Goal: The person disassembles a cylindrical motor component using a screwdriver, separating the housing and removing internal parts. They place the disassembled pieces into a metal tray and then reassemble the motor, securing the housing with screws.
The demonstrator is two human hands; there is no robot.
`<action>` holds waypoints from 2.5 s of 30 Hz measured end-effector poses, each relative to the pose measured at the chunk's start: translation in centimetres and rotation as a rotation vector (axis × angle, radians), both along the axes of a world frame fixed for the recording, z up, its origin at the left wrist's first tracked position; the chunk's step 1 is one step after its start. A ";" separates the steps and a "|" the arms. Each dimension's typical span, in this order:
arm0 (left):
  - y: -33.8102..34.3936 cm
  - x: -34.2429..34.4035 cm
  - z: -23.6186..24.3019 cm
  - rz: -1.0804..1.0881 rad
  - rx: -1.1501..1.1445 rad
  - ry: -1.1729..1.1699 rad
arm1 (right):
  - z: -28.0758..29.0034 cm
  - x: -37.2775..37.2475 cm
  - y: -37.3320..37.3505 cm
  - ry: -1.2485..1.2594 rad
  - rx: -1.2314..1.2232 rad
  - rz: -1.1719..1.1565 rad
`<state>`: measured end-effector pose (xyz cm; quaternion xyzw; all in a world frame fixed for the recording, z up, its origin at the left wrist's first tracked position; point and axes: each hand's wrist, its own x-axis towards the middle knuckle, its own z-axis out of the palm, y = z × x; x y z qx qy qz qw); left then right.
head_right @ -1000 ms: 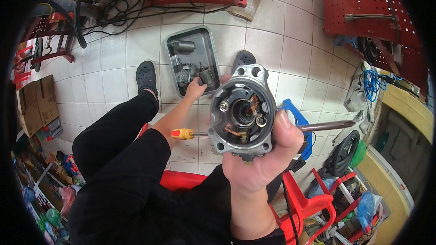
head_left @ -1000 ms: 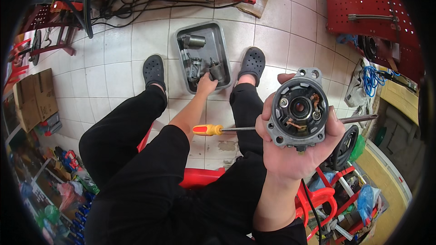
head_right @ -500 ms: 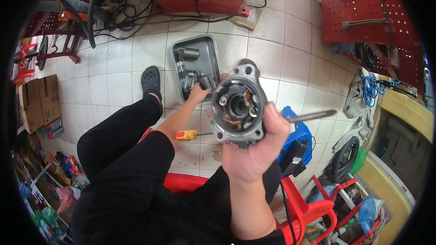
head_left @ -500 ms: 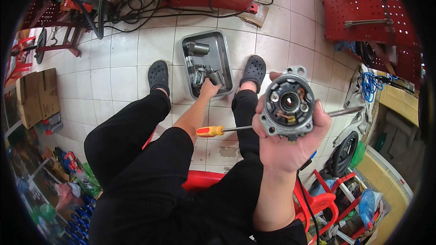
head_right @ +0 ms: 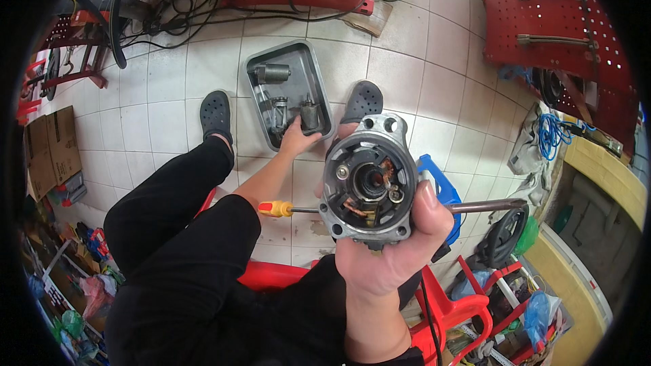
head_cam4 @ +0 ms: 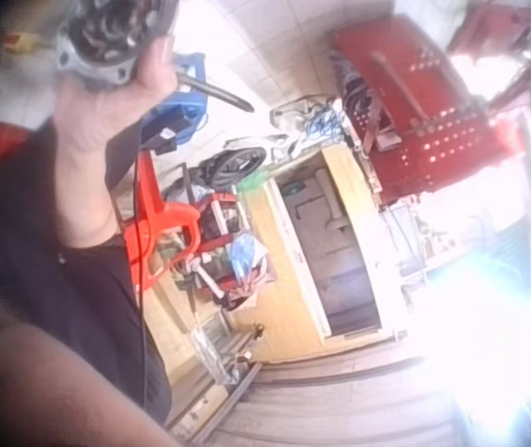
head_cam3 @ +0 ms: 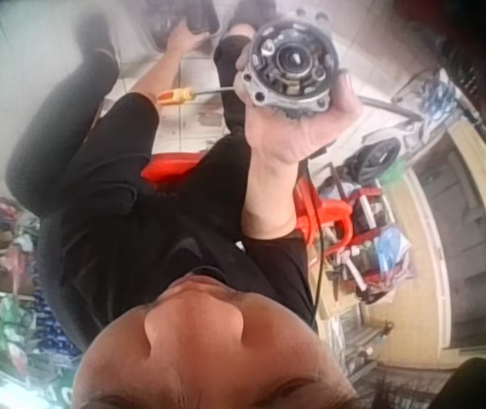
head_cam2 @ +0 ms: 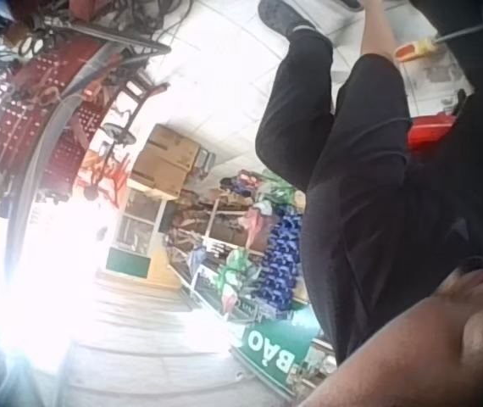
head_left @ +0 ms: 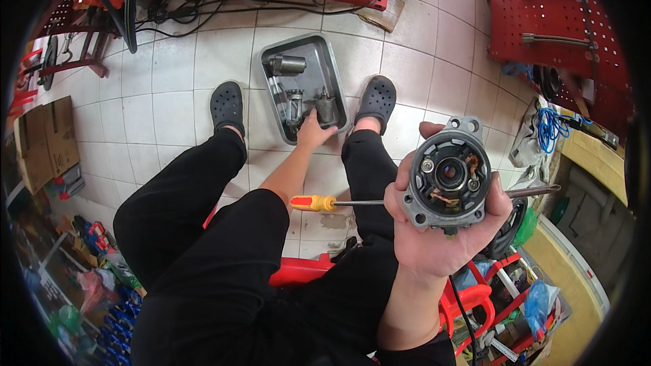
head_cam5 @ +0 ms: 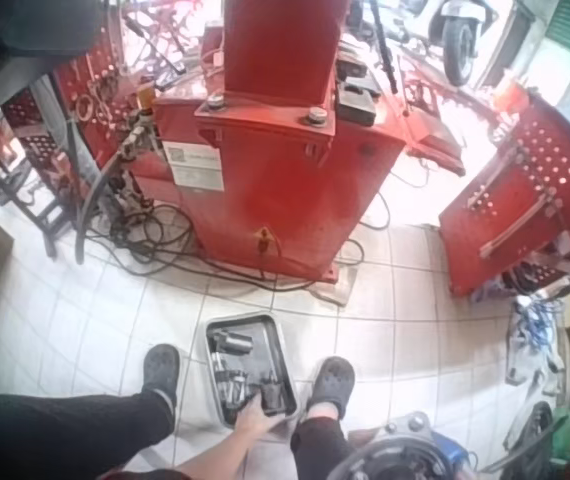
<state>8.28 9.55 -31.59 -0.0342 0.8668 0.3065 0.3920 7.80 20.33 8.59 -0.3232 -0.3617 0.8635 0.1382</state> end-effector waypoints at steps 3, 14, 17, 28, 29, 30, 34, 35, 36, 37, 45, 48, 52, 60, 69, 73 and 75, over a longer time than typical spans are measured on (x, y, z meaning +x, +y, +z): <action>0.5 0.2 1.7 -0.202 -0.080 -0.013 | 0.2 0.1 0.0 -0.003 -0.002 -0.026; -0.7 1.2 -0.6 -0.493 -0.116 0.165 | 0.1 0.0 0.2 0.008 -0.029 -0.005; -0.7 1.2 -0.2 -0.445 -0.088 0.185 | 0.4 -0.5 -0.2 -0.038 -0.041 -0.058; -5.0 -4.4 9.3 -0.326 0.166 0.154 | 0.2 0.1 -0.8 -0.004 -0.137 0.278; -4.9 -5.9 13.9 -0.236 0.226 0.146 | 0.2 0.6 -0.6 0.054 -0.163 0.290; -5.3 -7.1 17.8 -0.143 0.281 0.140 | 0.1 0.9 -0.8 0.126 -0.165 0.306; -6.8 -8.4 31.8 0.163 0.744 0.024 | 0.7 1.7 -3.1 0.280 -0.180 0.412; -7.9 -7.2 35.4 0.196 0.909 -0.023 | 1.7 2.1 -4.4 0.240 -0.201 0.399; -9.0 -5.6 38.5 0.235 1.004 -0.108 | 2.6 2.7 -5.5 0.212 -0.146 0.385; -10.2 -3.6 41.4 0.270 1.086 -0.073 | 3.5 3.3 -6.7 0.183 -0.095 0.374; -15.6 7.6 53.7 -0.050 1.404 0.533 | 16.3 10.9 -15.0 0.260 0.314 0.386; -17.9 9.6 55.7 -0.036 1.456 0.666 | 21.6 14.3 -16.8 0.182 0.462 0.573; -20.4 11.8 57.5 0.226 1.880 0.322 | 24.5 18.3 -19.1 0.191 0.681 0.678; -23.3 14.3 54.9 0.460 1.776 -0.134 | 12.2 25.4 -17.9 0.164 0.389 0.733; -24.0 11.6 55.9 0.686 1.832 0.039 | 9.0 29.8 -20.2 0.165 0.589 0.787; -25.7 11.3 57.1 0.687 1.792 0.276 | 14.1 30.3 -19.5 0.197 0.669 0.781; -26.9 10.9 57.2 0.668 1.755 0.278 | 16.3 31.0 -19.2 0.128 0.819 0.783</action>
